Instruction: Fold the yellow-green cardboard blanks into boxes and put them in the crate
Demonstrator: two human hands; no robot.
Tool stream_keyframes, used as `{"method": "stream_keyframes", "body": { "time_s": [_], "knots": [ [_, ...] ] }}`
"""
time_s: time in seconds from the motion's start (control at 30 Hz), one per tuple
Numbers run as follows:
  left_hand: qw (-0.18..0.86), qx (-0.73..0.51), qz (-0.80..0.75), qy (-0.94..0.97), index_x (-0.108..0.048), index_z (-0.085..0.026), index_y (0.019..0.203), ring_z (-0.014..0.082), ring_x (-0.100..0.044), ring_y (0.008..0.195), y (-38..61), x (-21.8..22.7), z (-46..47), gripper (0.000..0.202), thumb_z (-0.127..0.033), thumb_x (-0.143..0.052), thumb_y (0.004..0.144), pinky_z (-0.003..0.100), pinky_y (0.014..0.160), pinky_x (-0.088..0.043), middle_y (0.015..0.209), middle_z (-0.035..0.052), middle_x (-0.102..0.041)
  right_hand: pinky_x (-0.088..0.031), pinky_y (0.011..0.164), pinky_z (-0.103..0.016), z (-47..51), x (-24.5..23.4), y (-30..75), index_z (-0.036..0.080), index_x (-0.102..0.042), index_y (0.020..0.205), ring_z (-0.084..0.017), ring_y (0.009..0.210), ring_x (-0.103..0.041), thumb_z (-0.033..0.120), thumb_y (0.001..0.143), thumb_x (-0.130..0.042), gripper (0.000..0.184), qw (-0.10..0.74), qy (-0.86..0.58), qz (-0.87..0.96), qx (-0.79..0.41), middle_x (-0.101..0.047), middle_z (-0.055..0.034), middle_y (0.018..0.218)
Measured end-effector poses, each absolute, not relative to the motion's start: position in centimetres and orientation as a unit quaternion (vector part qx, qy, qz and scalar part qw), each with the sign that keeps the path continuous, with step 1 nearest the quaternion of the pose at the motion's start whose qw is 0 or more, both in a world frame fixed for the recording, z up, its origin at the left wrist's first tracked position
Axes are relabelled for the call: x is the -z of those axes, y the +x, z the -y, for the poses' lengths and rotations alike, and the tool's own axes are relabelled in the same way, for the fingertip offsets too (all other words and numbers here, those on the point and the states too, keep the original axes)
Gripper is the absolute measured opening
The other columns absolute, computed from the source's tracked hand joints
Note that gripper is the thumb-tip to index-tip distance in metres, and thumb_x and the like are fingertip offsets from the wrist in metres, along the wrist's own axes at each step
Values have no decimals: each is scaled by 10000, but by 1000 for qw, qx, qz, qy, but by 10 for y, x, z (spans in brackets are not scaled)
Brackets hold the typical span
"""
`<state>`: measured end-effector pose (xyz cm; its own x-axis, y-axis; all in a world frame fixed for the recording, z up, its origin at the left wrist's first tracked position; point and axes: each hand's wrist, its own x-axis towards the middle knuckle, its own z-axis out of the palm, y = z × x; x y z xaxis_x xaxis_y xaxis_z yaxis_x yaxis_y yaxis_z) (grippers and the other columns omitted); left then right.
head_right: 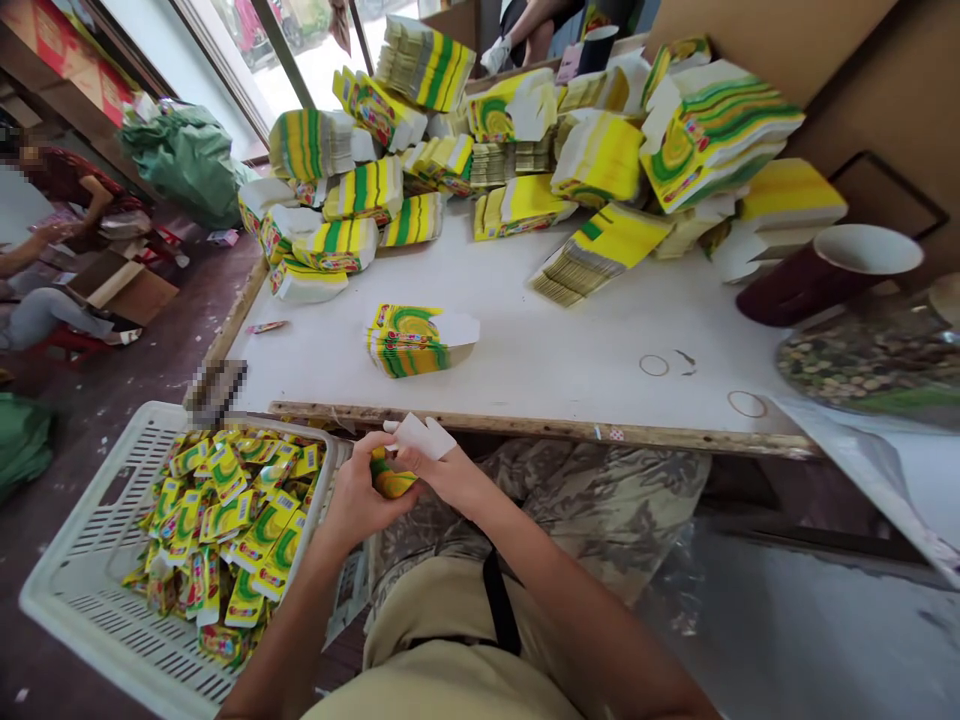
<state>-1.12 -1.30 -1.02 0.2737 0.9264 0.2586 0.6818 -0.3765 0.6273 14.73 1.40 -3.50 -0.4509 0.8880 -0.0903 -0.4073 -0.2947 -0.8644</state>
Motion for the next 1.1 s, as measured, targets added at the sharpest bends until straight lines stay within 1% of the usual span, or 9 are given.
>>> {"method": "stream_keyframes", "body": {
  "time_s": [0.13,0.23,0.37,0.47,0.57,0.67,0.97,1.03,1.1],
  "knots": [
    [210,-281,-553,755,-390,-243,1185,171,-660,732,-14,12,13,566,-264,-685,702,272,637,-520,936,7,-639,-463,1054,-450,-6,37,146,213,-542,1341,-286,1235,-569,623,838,-600,651,462,-297,509,-663,-607,-123,1326],
    [217,-264,-562,753,-301,-216,1274,197,-659,786,-14,17,9,681,-214,-648,687,301,638,-525,1052,68,-598,-376,1138,-428,-3,33,146,249,-463,1429,-262,1370,-437,342,901,-605,555,471,-317,630,-530,-460,-94,1485],
    [186,-286,-561,754,-300,-181,1275,256,-598,1045,-14,21,3,711,-136,-641,652,380,818,-534,1201,147,-491,-448,1088,-384,-11,37,151,279,-565,1348,-208,1276,-546,108,917,-469,473,493,-354,674,-421,-562,-79,1393],
    [172,-293,-580,741,-412,-187,1208,251,-570,1058,-19,17,3,590,-170,-689,688,405,888,-512,1132,110,-532,-470,1067,-406,-19,43,157,282,-552,1356,-222,1247,-572,138,924,-507,458,520,-383,654,-393,-600,-86,1351],
    [184,-306,-587,727,-484,-200,1174,215,-599,976,-24,9,3,517,-207,-717,713,361,847,-520,1063,67,-599,-449,1085,-401,-22,45,159,262,-460,1430,-247,1341,-480,213,928,-567,516,481,-341,713,-378,-414,-116,1516],
    [162,-309,-578,738,-515,-200,1196,208,-610,984,-28,3,2,533,-214,-730,708,346,860,-513,1078,62,-631,-460,1070,-393,-24,46,158,230,-494,1396,-256,1341,-479,239,943,-553,457,434,-331,760,-352,-302,-146,1568],
    [153,-292,-545,771,-548,-215,1229,231,-641,1012,-33,-1,-5,551,-311,-747,725,364,886,-523,1120,79,-670,-494,997,-423,-42,28,177,235,-733,1003,-264,1210,-584,247,870,-663,150,383,-309,782,-383,-536,-135,1390],
    [137,-298,-546,771,-547,-210,1224,233,-639,1013,-29,0,-4,529,-311,-733,740,366,887,-521,1113,84,-670,-462,1030,-449,-36,27,169,241,-728,1005,-268,1239,-562,201,856,-661,168,408,-337,752,-393,-522,-125,1405],
    [140,-301,-554,763,-545,-206,1221,225,-638,1007,-31,-1,-3,521,-309,-729,744,353,884,-520,1110,80,-667,-429,1064,-467,-30,27,159,238,-661,1164,-275,1275,-530,199,839,-676,327,433,-357,721,-407,-506,-137,1422]
  ]
}}
